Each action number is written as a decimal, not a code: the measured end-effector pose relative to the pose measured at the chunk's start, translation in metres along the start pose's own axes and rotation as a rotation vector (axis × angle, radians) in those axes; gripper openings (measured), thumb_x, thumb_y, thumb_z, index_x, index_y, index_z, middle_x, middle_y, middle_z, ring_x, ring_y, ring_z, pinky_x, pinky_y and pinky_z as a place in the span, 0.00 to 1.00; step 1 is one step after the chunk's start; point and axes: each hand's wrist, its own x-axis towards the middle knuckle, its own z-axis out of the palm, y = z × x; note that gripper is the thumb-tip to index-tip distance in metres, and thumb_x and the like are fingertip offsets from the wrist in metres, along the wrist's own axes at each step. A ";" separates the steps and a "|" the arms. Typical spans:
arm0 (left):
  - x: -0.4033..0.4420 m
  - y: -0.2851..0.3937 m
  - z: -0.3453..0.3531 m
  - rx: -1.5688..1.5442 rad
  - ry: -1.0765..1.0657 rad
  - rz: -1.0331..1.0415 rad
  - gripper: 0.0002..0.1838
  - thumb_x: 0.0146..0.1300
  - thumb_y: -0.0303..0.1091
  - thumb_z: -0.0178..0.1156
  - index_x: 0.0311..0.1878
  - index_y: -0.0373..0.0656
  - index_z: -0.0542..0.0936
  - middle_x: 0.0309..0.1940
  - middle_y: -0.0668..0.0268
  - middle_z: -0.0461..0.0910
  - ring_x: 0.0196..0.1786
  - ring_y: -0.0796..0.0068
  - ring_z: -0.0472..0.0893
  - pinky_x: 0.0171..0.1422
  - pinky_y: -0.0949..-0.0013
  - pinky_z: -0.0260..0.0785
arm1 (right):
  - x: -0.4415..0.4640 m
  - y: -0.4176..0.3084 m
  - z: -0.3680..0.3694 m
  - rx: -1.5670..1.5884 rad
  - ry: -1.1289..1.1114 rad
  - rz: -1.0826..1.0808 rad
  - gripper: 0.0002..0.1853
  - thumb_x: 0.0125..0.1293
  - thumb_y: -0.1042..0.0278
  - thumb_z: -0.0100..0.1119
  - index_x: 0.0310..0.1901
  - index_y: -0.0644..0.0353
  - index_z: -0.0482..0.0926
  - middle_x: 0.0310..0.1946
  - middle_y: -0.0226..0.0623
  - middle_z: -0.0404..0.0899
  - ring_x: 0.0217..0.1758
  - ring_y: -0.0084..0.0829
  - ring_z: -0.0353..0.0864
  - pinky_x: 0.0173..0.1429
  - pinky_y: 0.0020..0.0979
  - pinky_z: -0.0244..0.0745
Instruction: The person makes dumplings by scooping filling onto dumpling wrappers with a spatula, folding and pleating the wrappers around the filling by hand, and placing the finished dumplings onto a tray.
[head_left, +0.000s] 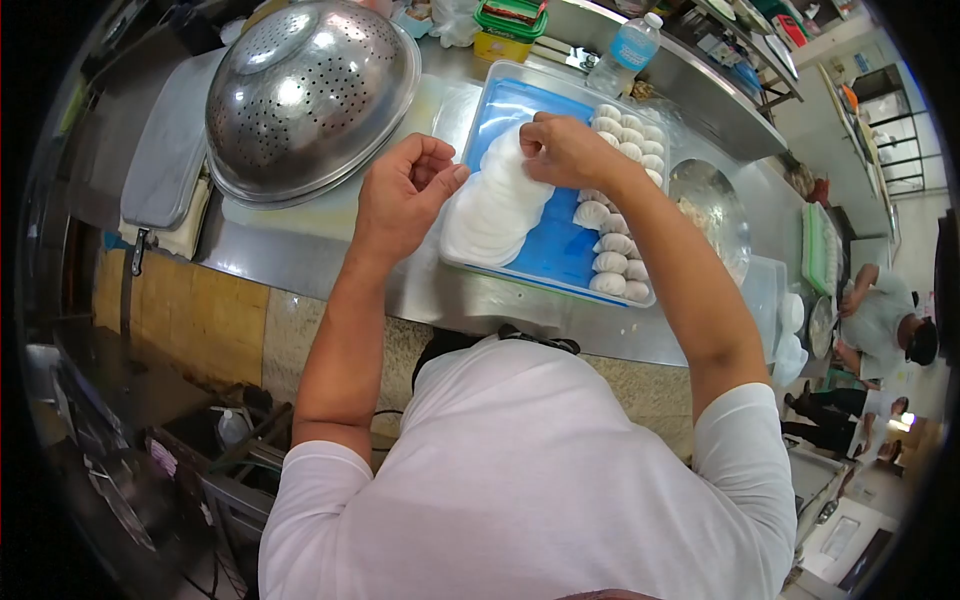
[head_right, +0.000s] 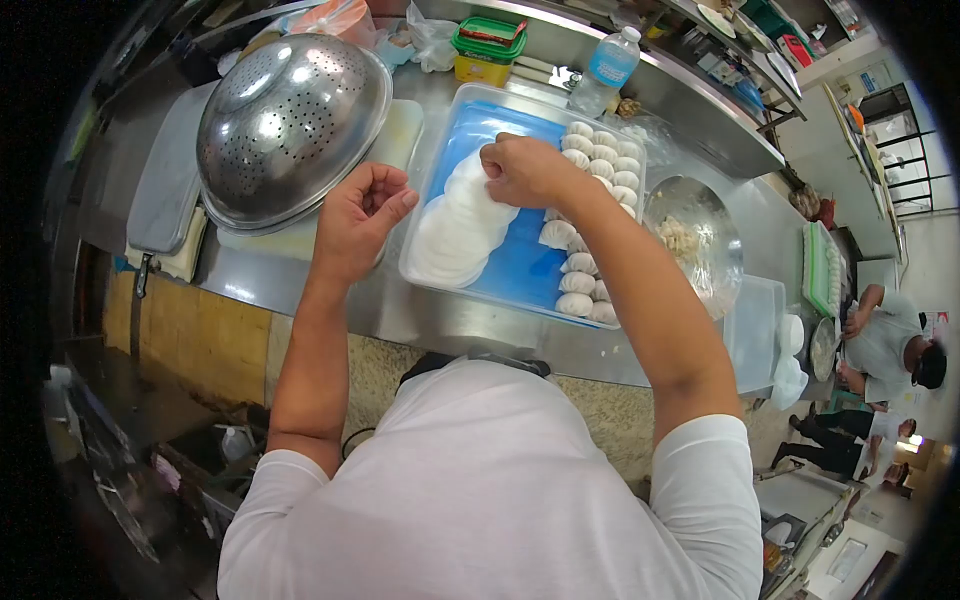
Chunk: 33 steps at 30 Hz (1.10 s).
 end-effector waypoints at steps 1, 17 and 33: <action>0.000 0.001 0.001 0.010 -0.005 0.004 0.11 0.66 0.27 0.70 0.48 0.36 0.81 0.36 0.73 0.80 0.38 0.88 0.76 0.46 0.81 0.72 | -0.002 -0.001 0.001 0.025 0.019 -0.020 0.07 0.55 0.69 0.64 0.34 0.61 0.79 0.32 0.44 0.79 0.37 0.47 0.82 0.43 0.43 0.76; 0.030 0.041 0.043 0.090 -0.072 0.190 0.25 0.63 0.35 0.73 0.59 0.35 0.77 0.49 0.63 0.80 0.53 0.76 0.79 0.57 0.71 0.75 | -0.059 0.031 -0.080 1.096 0.407 0.123 0.05 0.69 0.72 0.64 0.38 0.60 0.77 0.37 0.28 0.80 0.35 0.17 0.75 0.41 0.23 0.72; 0.000 0.088 0.286 -0.172 -1.099 -0.076 0.12 0.67 0.26 0.66 0.52 0.36 0.79 0.43 0.68 0.82 0.42 0.85 0.78 0.49 0.75 0.73 | -0.303 0.000 0.063 2.278 0.772 -0.296 0.39 0.73 0.45 0.60 0.73 0.65 0.60 0.68 0.47 0.70 0.69 0.41 0.74 0.70 0.46 0.74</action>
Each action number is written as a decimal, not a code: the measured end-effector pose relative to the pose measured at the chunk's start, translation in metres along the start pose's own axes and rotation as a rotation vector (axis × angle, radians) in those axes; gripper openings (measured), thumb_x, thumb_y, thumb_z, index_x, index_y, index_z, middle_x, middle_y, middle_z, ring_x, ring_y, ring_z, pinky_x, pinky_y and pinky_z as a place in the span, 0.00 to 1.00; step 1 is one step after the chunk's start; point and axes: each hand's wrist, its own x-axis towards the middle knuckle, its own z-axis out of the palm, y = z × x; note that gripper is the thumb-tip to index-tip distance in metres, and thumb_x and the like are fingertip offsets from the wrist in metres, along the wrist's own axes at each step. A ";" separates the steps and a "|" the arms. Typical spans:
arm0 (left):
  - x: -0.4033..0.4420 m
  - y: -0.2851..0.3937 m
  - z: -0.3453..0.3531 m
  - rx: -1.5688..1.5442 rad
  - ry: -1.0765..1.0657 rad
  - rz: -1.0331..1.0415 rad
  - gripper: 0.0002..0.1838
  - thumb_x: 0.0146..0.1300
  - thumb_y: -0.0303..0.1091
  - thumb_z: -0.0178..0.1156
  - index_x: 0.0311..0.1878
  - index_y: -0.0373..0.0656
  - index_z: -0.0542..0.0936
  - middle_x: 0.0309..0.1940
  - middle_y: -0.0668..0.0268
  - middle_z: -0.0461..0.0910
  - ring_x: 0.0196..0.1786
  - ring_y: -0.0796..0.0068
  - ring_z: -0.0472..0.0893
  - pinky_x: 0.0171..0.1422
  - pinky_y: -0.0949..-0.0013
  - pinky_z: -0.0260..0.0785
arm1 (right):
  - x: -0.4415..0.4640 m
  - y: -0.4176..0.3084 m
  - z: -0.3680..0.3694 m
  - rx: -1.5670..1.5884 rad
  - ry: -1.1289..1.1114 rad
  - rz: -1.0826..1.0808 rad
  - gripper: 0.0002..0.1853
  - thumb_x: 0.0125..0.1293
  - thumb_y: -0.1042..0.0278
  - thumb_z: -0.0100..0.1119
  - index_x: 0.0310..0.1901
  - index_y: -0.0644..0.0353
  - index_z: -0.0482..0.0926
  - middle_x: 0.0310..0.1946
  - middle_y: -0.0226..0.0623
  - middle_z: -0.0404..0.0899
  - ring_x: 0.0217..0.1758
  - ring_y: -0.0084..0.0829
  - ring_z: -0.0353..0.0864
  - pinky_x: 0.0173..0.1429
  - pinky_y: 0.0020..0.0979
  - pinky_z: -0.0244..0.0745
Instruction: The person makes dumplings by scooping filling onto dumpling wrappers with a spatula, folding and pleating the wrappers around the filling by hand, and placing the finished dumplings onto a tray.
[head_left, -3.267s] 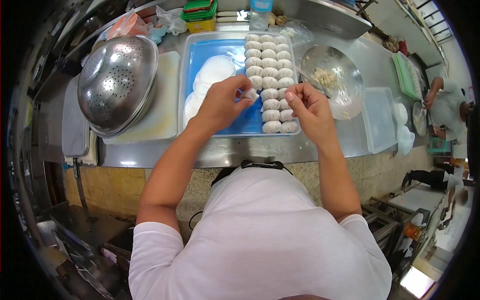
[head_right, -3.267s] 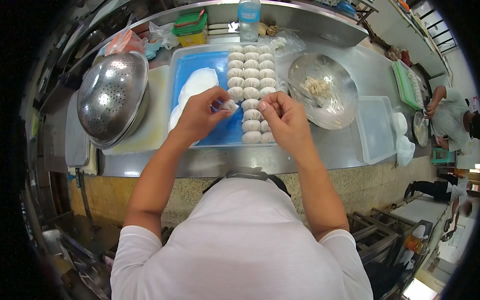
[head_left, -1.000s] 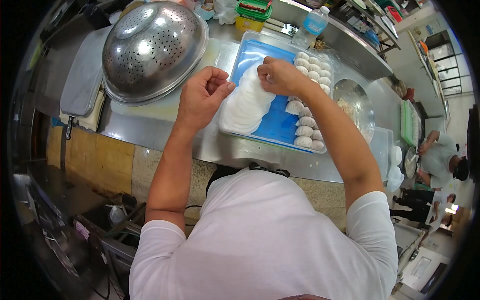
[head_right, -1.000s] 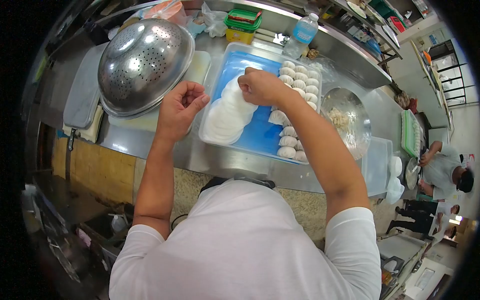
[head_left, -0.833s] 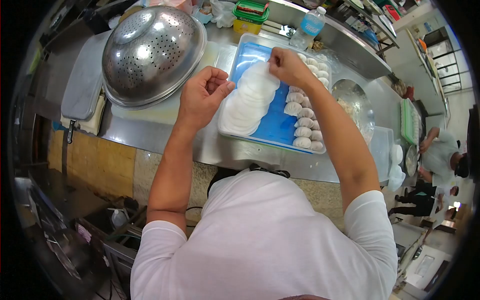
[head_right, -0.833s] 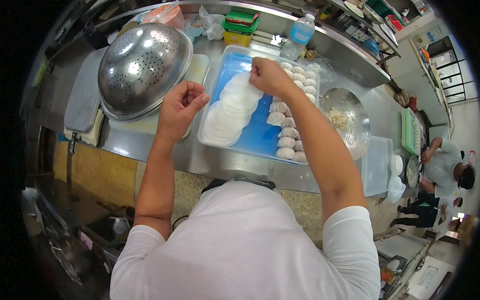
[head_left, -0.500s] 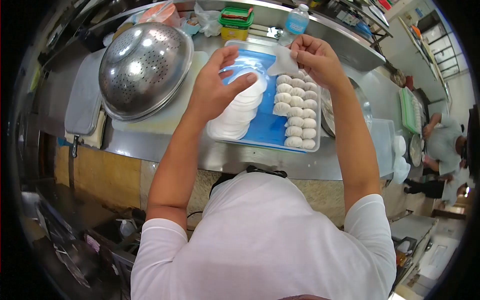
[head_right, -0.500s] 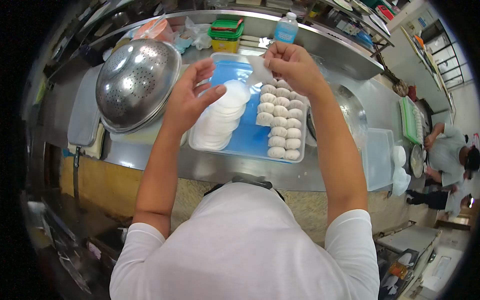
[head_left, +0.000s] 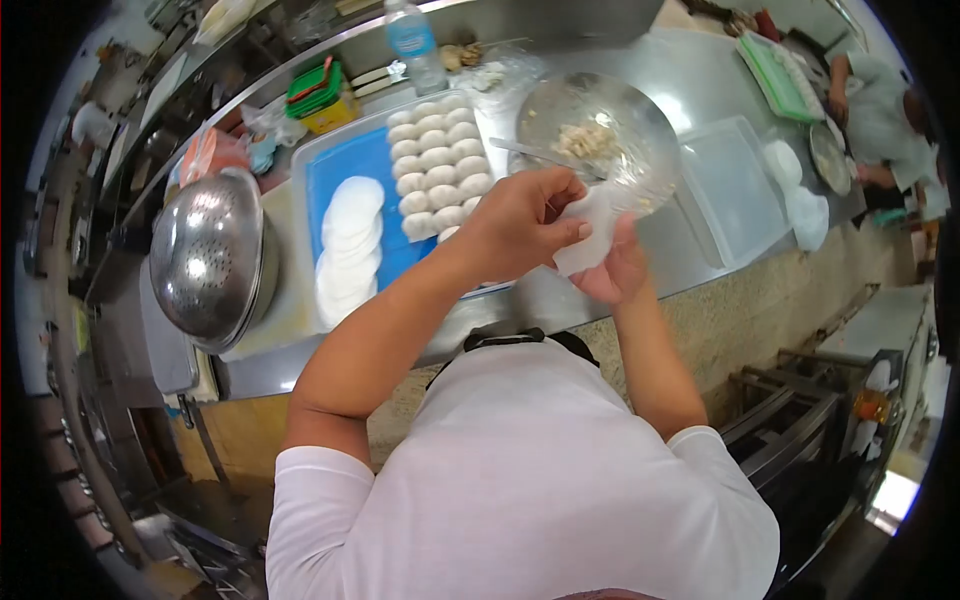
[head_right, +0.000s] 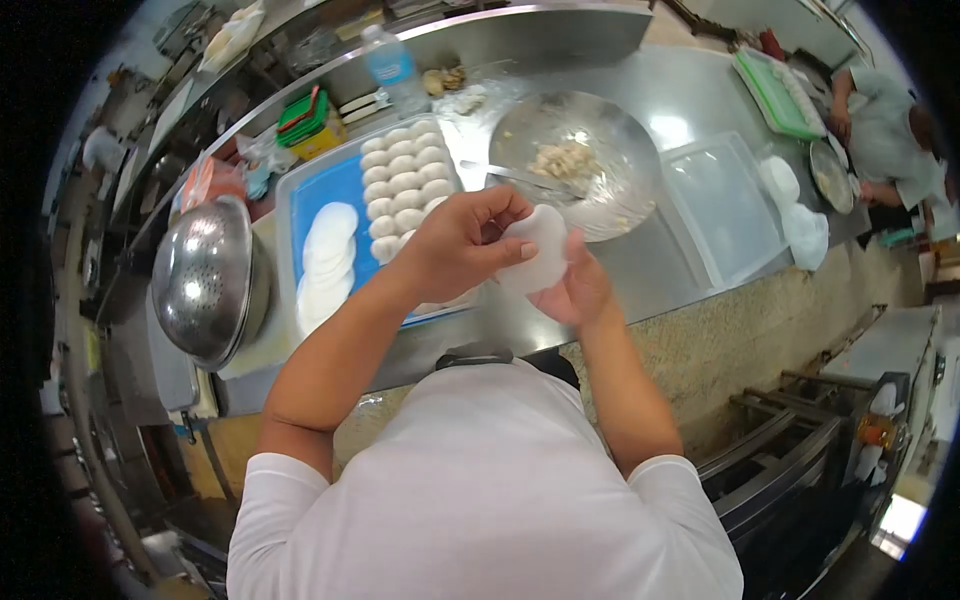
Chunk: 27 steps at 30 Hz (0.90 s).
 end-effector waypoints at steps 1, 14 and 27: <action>0.009 0.003 0.008 0.285 0.053 -0.079 0.14 0.66 0.26 0.67 0.53 0.37 0.79 0.44 0.63 0.82 0.44 0.80 0.80 0.51 0.72 0.73 | -0.014 -0.009 0.006 -0.075 0.255 0.003 0.35 0.74 0.50 0.60 0.72 0.65 0.62 0.67 0.46 0.72 0.68 0.40 0.76 0.70 0.44 0.75; 0.121 -0.104 -0.031 1.580 0.055 -0.365 0.22 0.68 0.31 0.54 0.65 0.50 0.73 0.56 0.50 0.74 0.58 0.42 0.80 0.59 0.45 0.74 | -0.102 -0.085 -0.041 -0.428 0.720 -0.054 0.18 0.78 0.59 0.56 0.58 0.65 0.79 0.49 0.37 0.85 0.50 0.30 0.86 0.56 0.34 0.81; 0.108 -0.033 -0.021 1.538 0.123 -0.607 0.22 0.75 0.34 0.48 0.71 0.51 0.73 0.51 0.52 0.83 0.56 0.51 0.82 0.57 0.51 0.76 | -0.114 -0.106 -0.070 -0.584 0.772 -0.034 0.18 0.78 0.53 0.56 0.54 0.60 0.81 0.42 0.31 0.85 0.42 0.23 0.83 0.46 0.27 0.77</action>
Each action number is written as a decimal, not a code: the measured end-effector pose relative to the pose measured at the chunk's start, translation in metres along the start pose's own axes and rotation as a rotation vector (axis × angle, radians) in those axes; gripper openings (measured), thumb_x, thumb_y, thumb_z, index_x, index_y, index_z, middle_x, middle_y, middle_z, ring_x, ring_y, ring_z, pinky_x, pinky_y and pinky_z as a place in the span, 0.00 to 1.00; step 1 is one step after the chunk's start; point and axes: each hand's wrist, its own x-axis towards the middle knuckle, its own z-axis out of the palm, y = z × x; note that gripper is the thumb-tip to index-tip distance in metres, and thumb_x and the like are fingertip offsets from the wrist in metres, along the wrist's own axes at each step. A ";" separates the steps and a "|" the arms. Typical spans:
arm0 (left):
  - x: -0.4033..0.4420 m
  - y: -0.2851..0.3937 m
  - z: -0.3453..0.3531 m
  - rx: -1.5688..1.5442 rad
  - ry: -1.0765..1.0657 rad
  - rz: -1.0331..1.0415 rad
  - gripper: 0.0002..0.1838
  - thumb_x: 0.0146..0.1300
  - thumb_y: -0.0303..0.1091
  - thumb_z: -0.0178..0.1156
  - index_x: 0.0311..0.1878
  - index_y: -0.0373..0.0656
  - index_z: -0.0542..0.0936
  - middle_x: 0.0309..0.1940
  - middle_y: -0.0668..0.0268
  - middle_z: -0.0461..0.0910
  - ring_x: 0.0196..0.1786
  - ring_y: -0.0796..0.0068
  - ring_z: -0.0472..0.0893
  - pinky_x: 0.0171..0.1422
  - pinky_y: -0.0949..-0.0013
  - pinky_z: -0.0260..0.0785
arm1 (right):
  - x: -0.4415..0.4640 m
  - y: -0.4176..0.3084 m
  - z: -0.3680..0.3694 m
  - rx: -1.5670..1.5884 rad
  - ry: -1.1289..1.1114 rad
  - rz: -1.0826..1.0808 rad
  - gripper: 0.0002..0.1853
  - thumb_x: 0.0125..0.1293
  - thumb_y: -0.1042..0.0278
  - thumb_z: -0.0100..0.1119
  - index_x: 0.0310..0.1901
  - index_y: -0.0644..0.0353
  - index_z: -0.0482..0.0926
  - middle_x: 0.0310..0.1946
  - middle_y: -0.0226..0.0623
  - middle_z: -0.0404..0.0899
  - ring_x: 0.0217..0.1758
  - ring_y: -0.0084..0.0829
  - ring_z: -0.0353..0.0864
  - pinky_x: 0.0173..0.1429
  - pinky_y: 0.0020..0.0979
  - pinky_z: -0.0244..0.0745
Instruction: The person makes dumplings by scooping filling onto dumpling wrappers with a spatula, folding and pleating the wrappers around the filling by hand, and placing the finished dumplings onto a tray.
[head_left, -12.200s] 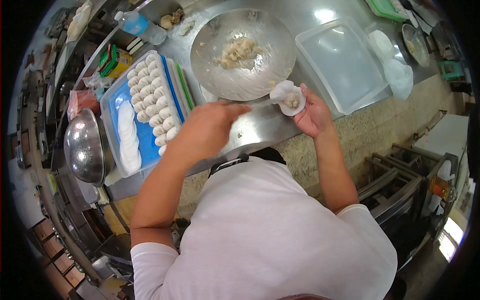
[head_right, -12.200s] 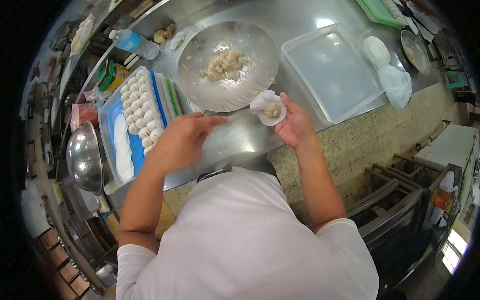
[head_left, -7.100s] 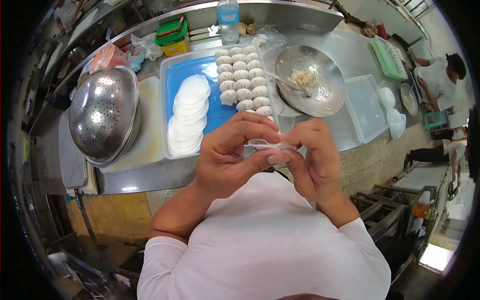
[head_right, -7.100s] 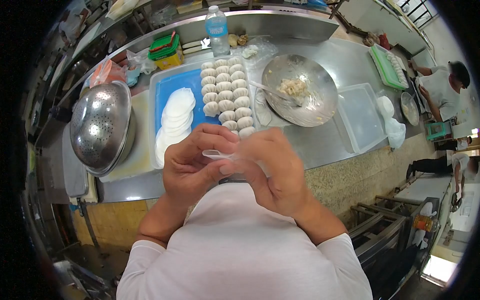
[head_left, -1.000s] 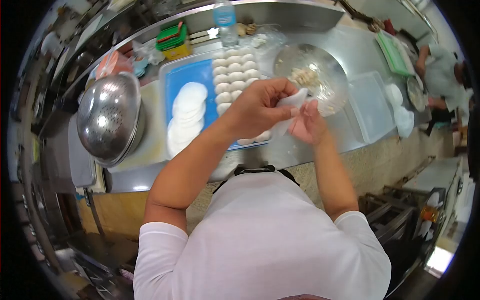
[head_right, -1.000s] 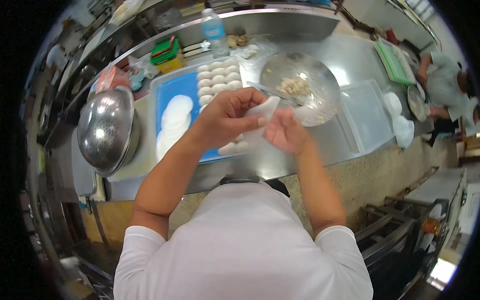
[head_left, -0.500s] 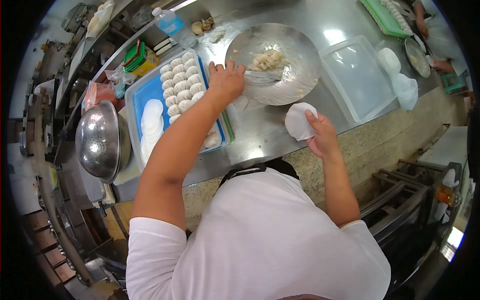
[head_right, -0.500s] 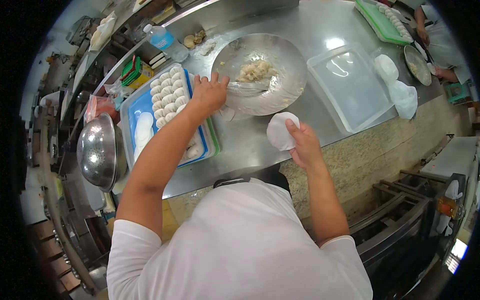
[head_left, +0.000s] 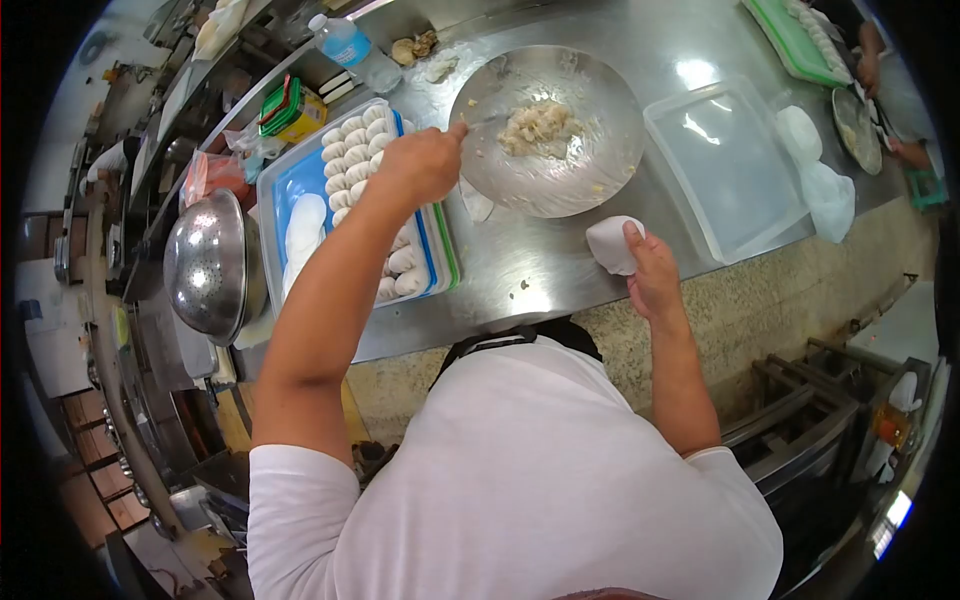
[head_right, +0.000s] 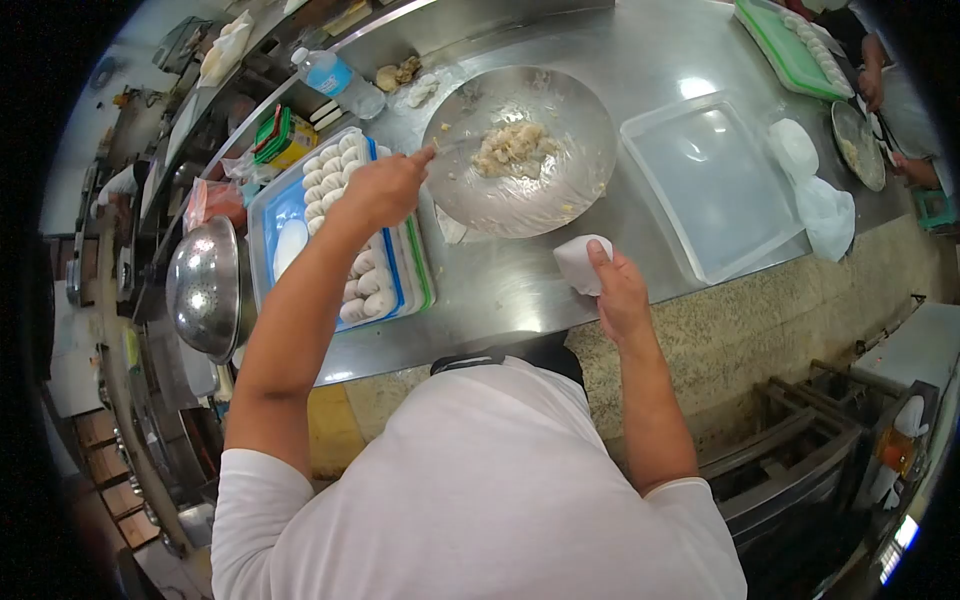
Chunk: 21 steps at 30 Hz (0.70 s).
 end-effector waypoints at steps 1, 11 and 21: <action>-0.002 0.002 0.006 -0.002 0.002 -0.008 0.22 0.75 0.34 0.48 0.71 0.51 0.73 0.51 0.52 0.83 0.56 0.51 0.82 0.57 0.51 0.76 | 0.002 -0.001 0.000 0.016 -0.023 -0.002 0.17 0.78 0.53 0.56 0.53 0.60 0.81 0.42 0.30 0.85 0.41 0.22 0.83 0.46 0.27 0.77; -0.008 0.017 0.026 -0.165 0.028 0.117 0.27 0.57 0.20 0.54 0.62 0.43 0.82 0.50 0.47 0.84 0.57 0.48 0.82 0.62 0.52 0.74 | 0.007 -0.002 -0.002 0.094 -0.047 0.035 0.16 0.79 0.55 0.54 0.52 0.61 0.81 0.42 0.32 0.86 0.43 0.24 0.85 0.49 0.29 0.79; -0.025 0.032 0.048 -0.579 -0.170 0.243 0.26 0.64 0.19 0.53 0.66 0.45 0.79 0.45 0.50 0.85 0.45 0.55 0.85 0.55 0.59 0.75 | 0.025 -0.001 -0.004 0.370 -0.022 -0.002 0.21 0.82 0.57 0.47 0.61 0.69 0.73 0.57 0.47 0.81 0.59 0.41 0.83 0.64 0.44 0.79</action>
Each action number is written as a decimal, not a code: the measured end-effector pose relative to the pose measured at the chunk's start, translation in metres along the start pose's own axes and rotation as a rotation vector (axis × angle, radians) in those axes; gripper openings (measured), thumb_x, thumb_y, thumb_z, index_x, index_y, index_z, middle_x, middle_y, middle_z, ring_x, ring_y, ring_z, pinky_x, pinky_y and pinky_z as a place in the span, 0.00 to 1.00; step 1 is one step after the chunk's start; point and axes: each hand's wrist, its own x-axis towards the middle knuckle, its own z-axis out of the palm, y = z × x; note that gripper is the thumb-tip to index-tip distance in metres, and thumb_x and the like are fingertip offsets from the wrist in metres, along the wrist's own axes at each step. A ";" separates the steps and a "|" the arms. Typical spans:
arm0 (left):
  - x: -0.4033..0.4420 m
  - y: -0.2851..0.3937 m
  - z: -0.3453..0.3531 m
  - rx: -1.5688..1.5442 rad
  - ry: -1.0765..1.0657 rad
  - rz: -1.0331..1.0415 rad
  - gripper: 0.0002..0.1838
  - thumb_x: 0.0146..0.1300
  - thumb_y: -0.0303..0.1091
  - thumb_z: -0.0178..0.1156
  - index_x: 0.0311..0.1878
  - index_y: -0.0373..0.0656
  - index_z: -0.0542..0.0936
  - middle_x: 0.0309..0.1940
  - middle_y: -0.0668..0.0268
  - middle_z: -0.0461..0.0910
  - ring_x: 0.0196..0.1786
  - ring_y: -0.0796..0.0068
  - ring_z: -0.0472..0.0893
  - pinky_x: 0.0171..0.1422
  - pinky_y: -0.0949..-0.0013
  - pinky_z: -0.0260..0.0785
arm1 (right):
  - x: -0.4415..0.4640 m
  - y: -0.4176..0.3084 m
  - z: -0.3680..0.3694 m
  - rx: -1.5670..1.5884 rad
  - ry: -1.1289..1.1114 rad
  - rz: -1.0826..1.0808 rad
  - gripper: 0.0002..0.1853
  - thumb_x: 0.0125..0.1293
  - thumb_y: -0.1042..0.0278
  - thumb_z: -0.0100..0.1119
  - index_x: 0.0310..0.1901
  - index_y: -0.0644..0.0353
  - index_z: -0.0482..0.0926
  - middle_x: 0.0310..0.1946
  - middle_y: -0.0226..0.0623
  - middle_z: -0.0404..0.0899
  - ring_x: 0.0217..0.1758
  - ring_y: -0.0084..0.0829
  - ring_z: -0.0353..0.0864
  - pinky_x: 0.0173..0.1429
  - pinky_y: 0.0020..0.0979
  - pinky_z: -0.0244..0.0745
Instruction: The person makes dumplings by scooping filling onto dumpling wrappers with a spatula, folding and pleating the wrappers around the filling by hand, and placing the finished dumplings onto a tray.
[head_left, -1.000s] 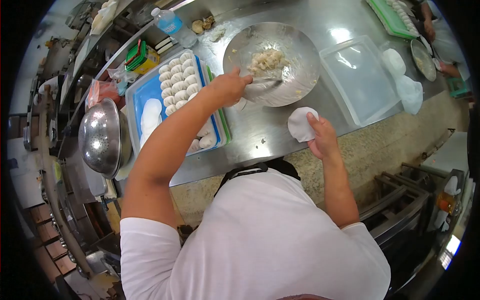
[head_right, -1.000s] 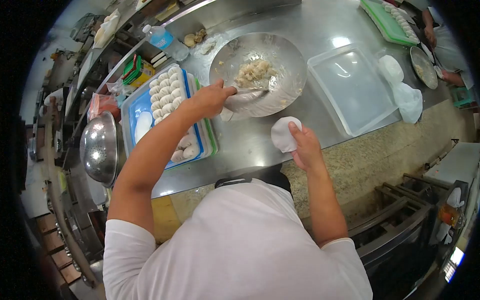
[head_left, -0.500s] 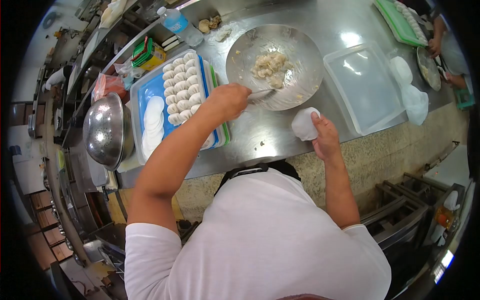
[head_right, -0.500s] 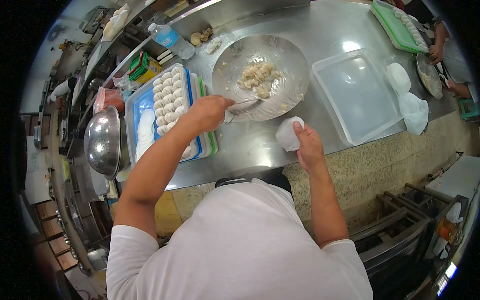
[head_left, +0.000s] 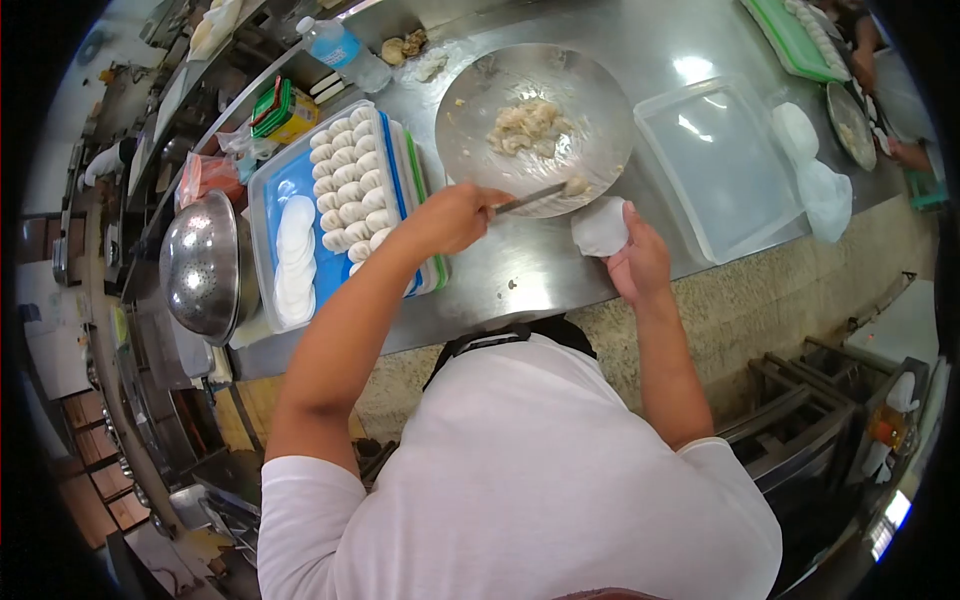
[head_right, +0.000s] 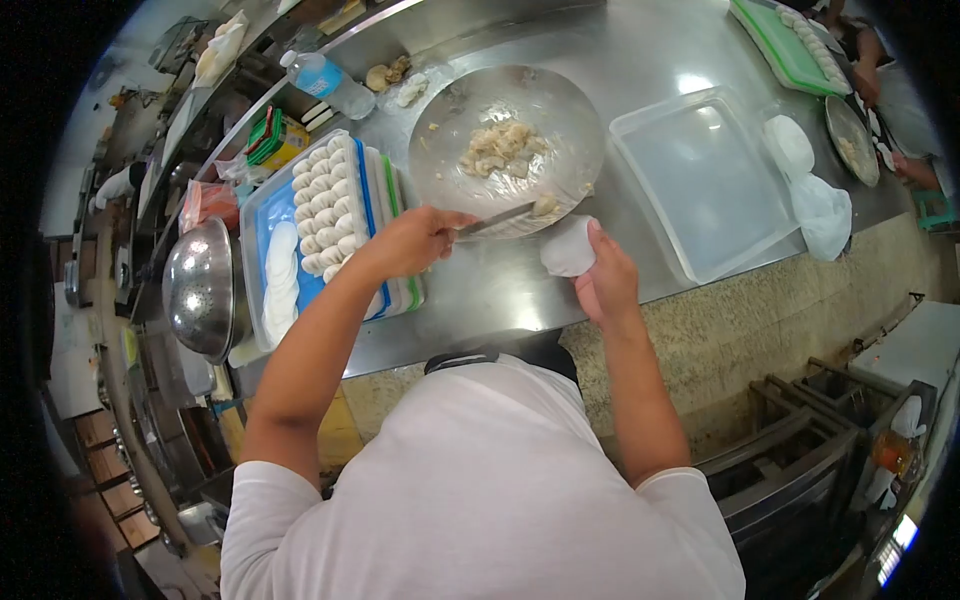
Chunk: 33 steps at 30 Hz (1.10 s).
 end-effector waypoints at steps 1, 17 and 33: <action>-0.004 0.004 0.002 -0.214 -0.101 -0.047 0.27 0.64 0.18 0.52 0.66 0.46 0.79 0.42 0.53 0.85 0.42 0.60 0.84 0.53 0.63 0.75 | 0.002 -0.002 0.003 0.031 -0.008 -0.011 0.22 0.82 0.58 0.46 0.62 0.70 0.72 0.58 0.47 0.80 0.60 0.43 0.82 0.65 0.46 0.78; -0.002 0.024 0.036 -0.041 0.258 0.087 0.24 0.66 0.20 0.53 0.65 0.42 0.79 0.38 0.46 0.83 0.39 0.50 0.84 0.52 0.58 0.75 | 0.009 -0.029 0.022 0.085 0.081 0.022 0.23 0.80 0.60 0.48 0.63 0.73 0.69 0.62 0.52 0.76 0.64 0.47 0.79 0.67 0.51 0.76; -0.054 0.074 0.022 0.264 0.297 0.284 0.24 0.63 0.20 0.58 0.61 0.54 0.84 0.34 0.57 0.78 0.36 0.52 0.81 0.43 0.54 0.74 | -0.013 -0.044 0.034 0.098 0.030 0.135 0.23 0.83 0.58 0.41 0.66 0.70 0.67 0.61 0.52 0.76 0.66 0.48 0.77 0.70 0.50 0.74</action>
